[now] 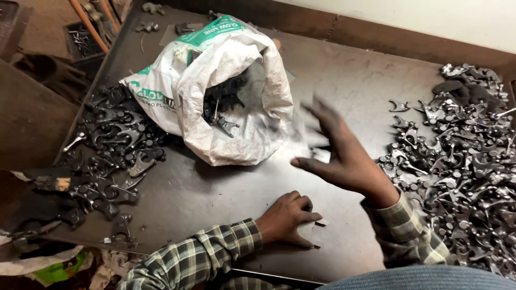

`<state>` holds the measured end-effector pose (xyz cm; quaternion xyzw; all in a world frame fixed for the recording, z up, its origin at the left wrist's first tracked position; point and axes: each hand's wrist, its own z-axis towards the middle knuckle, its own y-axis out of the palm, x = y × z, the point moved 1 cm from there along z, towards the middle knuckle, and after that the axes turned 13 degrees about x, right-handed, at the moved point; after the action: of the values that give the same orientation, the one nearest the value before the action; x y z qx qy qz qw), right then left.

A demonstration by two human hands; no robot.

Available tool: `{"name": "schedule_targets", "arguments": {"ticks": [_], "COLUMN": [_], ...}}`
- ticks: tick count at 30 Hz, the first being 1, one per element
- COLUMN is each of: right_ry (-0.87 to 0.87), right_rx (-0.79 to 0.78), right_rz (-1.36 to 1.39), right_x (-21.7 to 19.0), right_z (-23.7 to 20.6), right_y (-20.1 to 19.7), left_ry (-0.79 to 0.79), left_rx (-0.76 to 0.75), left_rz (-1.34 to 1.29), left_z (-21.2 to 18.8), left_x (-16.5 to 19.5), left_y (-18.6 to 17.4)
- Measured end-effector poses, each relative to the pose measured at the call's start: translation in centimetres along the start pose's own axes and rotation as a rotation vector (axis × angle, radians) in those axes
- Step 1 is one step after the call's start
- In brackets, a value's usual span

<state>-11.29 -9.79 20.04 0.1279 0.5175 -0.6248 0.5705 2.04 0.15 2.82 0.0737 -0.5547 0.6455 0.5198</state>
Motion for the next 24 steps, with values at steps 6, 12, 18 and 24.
{"name": "schedule_targets", "arguments": {"ticks": [6,12,18,24], "right_ry": [-0.044,0.137,0.45,0.566], "right_rx": [0.144,0.235,0.505,0.426], "right_rz": [-0.109,-0.578,-0.704,-0.958], "right_x": [-4.0,2.4,10.6,11.6], "right_z": [-1.7,-8.7,-14.7,-12.9], "right_y": [-0.9,-3.7,-8.8,-5.9], "left_ry": [-0.05,-0.018,-0.031,-0.079], "left_rx": [-0.015,0.015,-0.013,-0.016], "left_rz": [-0.053,-0.037,-0.036,-0.052], "left_z": [-0.1,-0.2,0.1,0.5], "left_x": [0.0,-0.3,-0.1,0.4], "left_y": [-0.1,0.2,1.1,0.9]}}
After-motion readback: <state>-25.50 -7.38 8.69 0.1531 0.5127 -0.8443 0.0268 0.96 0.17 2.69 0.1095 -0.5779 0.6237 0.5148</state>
